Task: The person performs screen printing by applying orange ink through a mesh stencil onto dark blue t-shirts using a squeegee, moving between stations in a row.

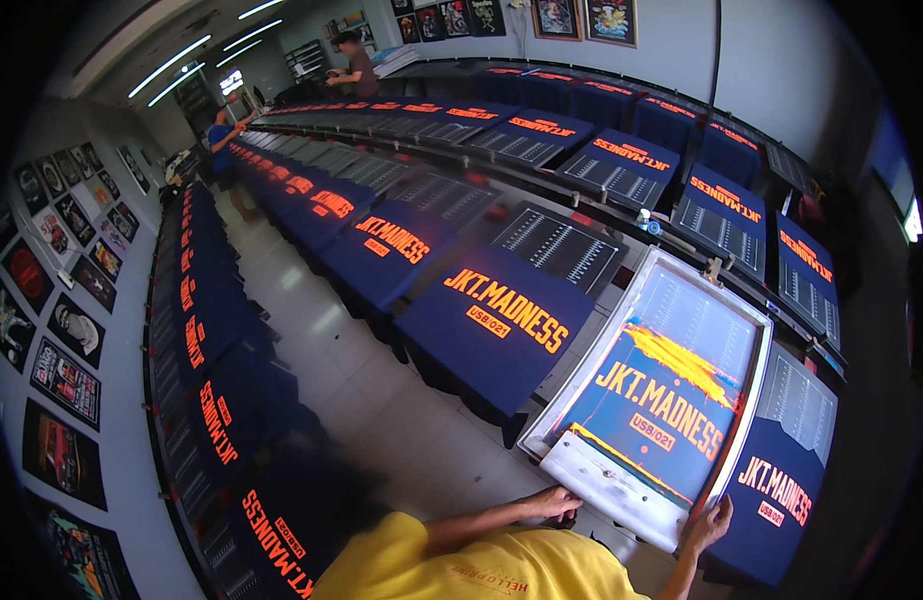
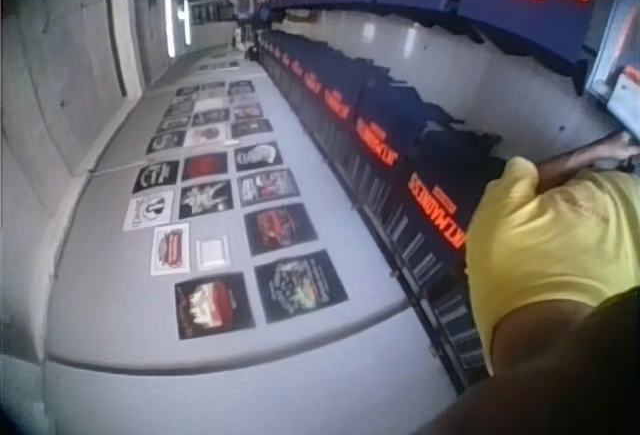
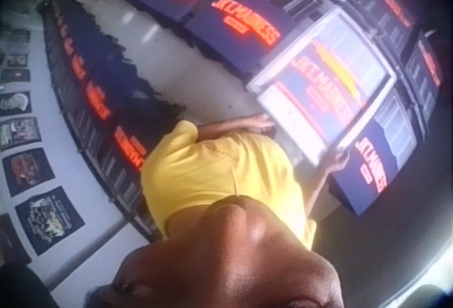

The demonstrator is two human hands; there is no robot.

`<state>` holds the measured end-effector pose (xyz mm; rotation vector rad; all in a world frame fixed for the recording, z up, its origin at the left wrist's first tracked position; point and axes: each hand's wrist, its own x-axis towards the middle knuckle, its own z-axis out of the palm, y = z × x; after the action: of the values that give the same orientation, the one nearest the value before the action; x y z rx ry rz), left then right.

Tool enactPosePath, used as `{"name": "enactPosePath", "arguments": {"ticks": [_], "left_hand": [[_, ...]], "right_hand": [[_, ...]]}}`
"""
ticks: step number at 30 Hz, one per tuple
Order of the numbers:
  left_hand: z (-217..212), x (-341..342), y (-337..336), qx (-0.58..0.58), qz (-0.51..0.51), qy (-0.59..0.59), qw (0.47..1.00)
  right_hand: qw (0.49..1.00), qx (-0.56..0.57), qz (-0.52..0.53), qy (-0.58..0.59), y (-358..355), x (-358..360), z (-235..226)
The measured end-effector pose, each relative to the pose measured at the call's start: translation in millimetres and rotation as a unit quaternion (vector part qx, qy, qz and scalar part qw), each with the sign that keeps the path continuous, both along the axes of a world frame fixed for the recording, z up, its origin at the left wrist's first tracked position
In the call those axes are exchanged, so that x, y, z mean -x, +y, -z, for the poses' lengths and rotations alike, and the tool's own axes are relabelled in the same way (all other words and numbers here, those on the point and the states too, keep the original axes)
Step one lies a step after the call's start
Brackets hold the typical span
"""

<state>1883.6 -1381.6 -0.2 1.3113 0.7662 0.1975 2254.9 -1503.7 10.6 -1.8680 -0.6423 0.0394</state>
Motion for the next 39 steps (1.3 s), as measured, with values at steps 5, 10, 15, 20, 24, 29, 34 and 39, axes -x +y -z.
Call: {"name": "enactPosePath", "arguments": {"ticks": [5, 10, 15, 20, 24, 29, 34, 39], "left_hand": [[1, -5, 2, 0.068, 0.024, 0.025, 0.997], [-10, 1, 6, 0.091, 0.052, 0.006, 0.994], [-13, 0, 10, 0.073, 0.081, -0.006, 0.994], [-29, 2, 12, 0.066, 0.084, -0.021, 0.994], [-12, -1, 5, 0.083, 0.066, -0.041, 0.994], [-25, -3, 4, 0.089, 0.058, -0.013, 0.994], [-29, 0, 8, 0.102, 0.055, -0.043, 0.992], [-32, -5, 13, 0.098, 0.072, -0.053, 0.991]], "right_hand": [[1.000, -0.009, -0.001, 0.002, 1, 2, 0], [1.000, 0.006, 0.008, -0.018, 1, 0, 3], [0.999, 0.003, 0.000, -0.032, 0, -2, 5], [0.999, 0.022, -0.005, -0.031, 2, 3, -4], [0.999, 0.023, -0.020, -0.025, 3, 3, -4], [1.000, -0.003, -0.025, -0.017, -1, -3, 5], [0.985, 0.068, -0.031, -0.158, 6, 10, -17], [0.961, 0.127, -0.196, -0.150, 7, 63, -69]]}}
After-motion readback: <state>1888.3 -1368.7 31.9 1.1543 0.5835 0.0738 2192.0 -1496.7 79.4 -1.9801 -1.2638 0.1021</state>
